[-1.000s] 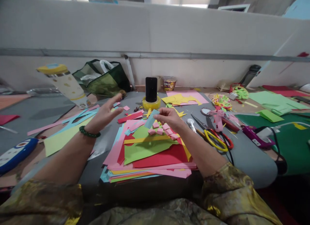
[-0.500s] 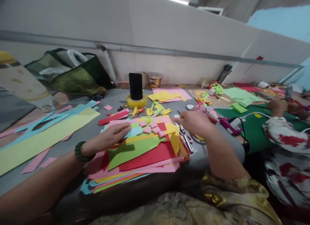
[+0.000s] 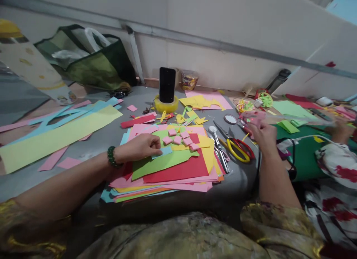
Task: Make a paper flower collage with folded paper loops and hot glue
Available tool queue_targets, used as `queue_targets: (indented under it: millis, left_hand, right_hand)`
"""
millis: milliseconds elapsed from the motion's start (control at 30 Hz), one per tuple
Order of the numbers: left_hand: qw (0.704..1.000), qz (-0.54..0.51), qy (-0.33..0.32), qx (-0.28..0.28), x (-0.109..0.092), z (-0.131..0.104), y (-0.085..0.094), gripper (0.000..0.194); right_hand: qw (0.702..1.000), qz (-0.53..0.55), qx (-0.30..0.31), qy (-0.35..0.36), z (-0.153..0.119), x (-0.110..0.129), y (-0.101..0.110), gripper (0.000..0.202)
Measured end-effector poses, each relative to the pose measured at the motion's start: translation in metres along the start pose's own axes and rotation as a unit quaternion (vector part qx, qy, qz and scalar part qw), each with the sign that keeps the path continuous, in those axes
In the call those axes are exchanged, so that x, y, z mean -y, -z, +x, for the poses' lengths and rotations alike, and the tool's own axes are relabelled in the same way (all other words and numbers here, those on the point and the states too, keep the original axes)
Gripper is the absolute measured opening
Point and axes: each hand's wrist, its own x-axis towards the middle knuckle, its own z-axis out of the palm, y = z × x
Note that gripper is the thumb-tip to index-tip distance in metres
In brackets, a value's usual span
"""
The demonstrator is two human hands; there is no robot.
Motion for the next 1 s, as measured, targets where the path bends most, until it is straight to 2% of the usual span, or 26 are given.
queue_targets:
  millis: [67,133,200,267,367,433,533,633,733,833,1000]
  left_hand:
    - [1.000,-0.004,-0.006,0.001,0.002,0.001,0.000,0.019]
    - [1.000,-0.006,-0.012,0.001,0.004,0.002,-0.001,0.019]
    - [1.000,-0.010,-0.027,-0.004,0.007,0.004,-0.002,0.019]
    - [0.999,-0.016,-0.043,-0.008,0.010,0.005,-0.003,0.019]
    - [0.999,-0.024,-0.049,-0.003,0.012,0.007,-0.003,0.017]
    - [0.999,-0.028,-0.040,0.005,0.011,0.007,-0.003,0.015]
    - [0.999,-0.031,-0.029,0.009,0.010,0.007,-0.002,0.016]
    - [0.999,-0.028,-0.037,0.002,0.010,0.006,-0.002,0.018]
    - [0.999,-0.027,-0.037,0.003,0.011,0.007,-0.003,0.016]
    - [0.999,-0.023,-0.029,0.008,0.009,0.006,-0.003,0.017]
    - [1.000,-0.021,0.016,0.013,0.002,0.003,-0.001,0.017]
  right_hand:
    - [0.998,0.048,-0.033,-0.027,-0.017,0.008,0.020,0.042]
    - [0.982,0.173,-0.052,-0.048,-0.041,0.029,0.037,0.042]
    - [0.971,0.237,0.009,-0.014,-0.067,0.058,0.046,0.044]
    - [0.959,0.249,0.127,0.053,-0.088,0.088,0.045,0.048]
    - [0.918,0.243,0.270,0.159,-0.108,0.117,0.030,0.045]
    - [0.906,0.189,0.325,0.192,-0.112,0.126,0.018,0.047]
    - [0.907,0.115,0.336,0.225,-0.109,0.133,0.004,0.050]
    - [0.910,0.101,0.317,0.247,-0.104,0.139,-0.002,0.053]
    - [0.914,0.086,0.307,0.251,-0.102,0.142,-0.003,0.058]
    - [0.903,0.081,0.337,0.253,-0.102,0.142,0.000,0.060]
    - [0.899,0.102,0.352,0.239,-0.099,0.142,-0.001,0.060]
